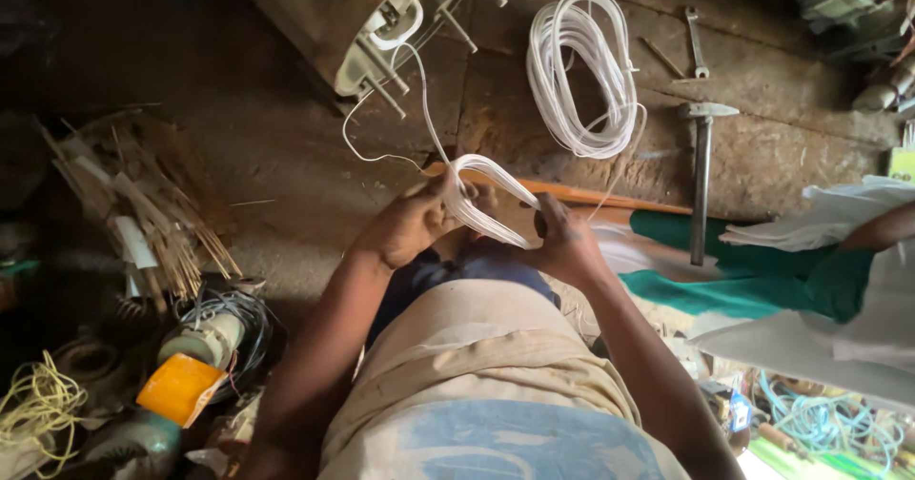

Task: The person winds a white cable around the stator of an electric motor, using both hands to guide and secure the cable in place. They repeatedly adjust the cable and use a wooden stick to press it into position.

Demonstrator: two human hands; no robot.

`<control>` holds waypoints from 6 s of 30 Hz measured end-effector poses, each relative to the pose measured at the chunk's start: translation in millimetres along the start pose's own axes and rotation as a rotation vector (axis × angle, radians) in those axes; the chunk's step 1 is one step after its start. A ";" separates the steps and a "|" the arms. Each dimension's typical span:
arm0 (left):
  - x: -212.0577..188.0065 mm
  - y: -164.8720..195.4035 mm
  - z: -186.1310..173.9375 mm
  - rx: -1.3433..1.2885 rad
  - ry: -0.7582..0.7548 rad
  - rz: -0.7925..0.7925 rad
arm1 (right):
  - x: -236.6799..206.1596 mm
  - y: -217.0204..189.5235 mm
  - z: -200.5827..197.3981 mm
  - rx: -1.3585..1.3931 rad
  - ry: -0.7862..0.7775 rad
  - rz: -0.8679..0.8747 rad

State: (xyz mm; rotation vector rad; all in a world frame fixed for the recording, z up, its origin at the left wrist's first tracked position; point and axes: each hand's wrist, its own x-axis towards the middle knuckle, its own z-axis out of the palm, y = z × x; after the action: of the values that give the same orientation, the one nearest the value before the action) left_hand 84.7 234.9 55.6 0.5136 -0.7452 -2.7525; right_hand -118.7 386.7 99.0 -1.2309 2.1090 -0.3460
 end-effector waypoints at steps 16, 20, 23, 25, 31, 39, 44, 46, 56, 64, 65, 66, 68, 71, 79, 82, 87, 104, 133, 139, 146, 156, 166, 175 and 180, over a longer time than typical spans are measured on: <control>13.4 -15.6 10.1 -0.229 0.105 0.257 | -10.8 20.1 25.4 0.170 0.153 -0.489; 19.6 -19.8 16.6 -0.223 0.054 0.279 | -2.9 23.0 20.1 0.101 0.208 -0.520; 26.0 -25.3 19.9 -0.170 0.207 0.287 | 2.5 30.4 19.4 0.044 0.200 -0.482; 28.6 -30.4 19.7 -0.177 0.215 0.193 | 5.8 40.1 21.1 0.032 0.199 -0.484; 41.7 -57.2 19.5 -0.304 0.210 0.290 | 24.1 63.4 39.4 -0.036 -0.024 -0.416; 45.4 -52.9 40.1 -0.310 0.522 0.194 | 53.3 34.3 -33.3 0.226 -0.099 -0.560; 79.2 -65.8 46.8 -0.163 0.340 0.220 | 144.6 -25.1 -64.3 0.315 -0.248 -1.000; 88.4 -70.0 43.4 -0.151 0.507 0.258 | 174.4 -32.0 -68.8 -0.100 -0.120 -1.037; 90.2 -15.9 48.3 -0.271 0.173 0.574 | 179.4 25.4 -35.3 0.262 0.157 -0.909; 88.0 17.2 36.2 0.247 0.468 0.537 | 172.3 -6.1 -25.3 0.318 0.296 -0.647; 90.8 20.7 32.8 0.377 0.559 0.569 | 172.0 -13.7 -24.7 0.303 0.317 -0.568; 91.8 26.0 29.0 0.403 0.579 0.552 | 174.3 -22.4 -24.4 0.363 0.301 -0.508; 93.1 35.2 24.7 0.447 0.622 0.520 | 178.6 -33.7 -25.3 0.475 0.262 -0.390; 89.5 47.8 25.8 0.695 0.793 0.344 | 185.6 -37.7 -28.7 0.540 0.188 -0.324; 89.0 65.0 38.9 0.604 0.348 0.542 | 176.0 -32.3 -31.4 0.418 0.083 -0.371; 93.4 60.4 31.5 0.449 0.287 0.515 | 151.7 -26.1 -41.2 0.295 0.095 -0.691; 107.1 53.3 18.0 -0.003 0.249 0.406 | 123.2 -31.3 -32.8 0.119 0.113 -0.639; 144.9 50.9 12.2 -0.070 0.609 0.498 | 135.8 -31.0 -25.4 -0.025 0.349 -0.768; 92.7 26.8 29.3 0.196 0.343 0.528 | 105.1 -17.7 4.5 0.418 -0.127 -0.246; 78.8 28.1 29.2 0.376 0.426 0.519 | 99.4 -13.9 -16.3 0.274 0.037 -0.582; 69.8 30.8 47.4 0.309 0.403 0.546 | 121.3 -7.1 -36.1 0.090 0.411 -0.818; 75.5 40.0 16.7 0.545 0.696 0.177 | 157.2 9.4 -22.4 0.299 0.155 -0.757; 85.0 18.9 9.2 0.158 0.405 0.396 | 196.7 10.8 -29.1 0.065 0.265 -0.855; 86.7 23.2 20.0 0.066 0.289 0.466 | 176.9 -39.2 -47.9 0.270 0.303 -0.733; 82.7 33.9 16.1 0.074 0.257 0.486 | 171.8 -25.0 -40.8 0.385 0.109 -0.593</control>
State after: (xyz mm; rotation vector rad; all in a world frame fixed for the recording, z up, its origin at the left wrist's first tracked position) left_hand 8.0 187.1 64.1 0.5957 -0.7866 -2.1713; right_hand -186.7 224.0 72.1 -1.5940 1.6098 -1.0461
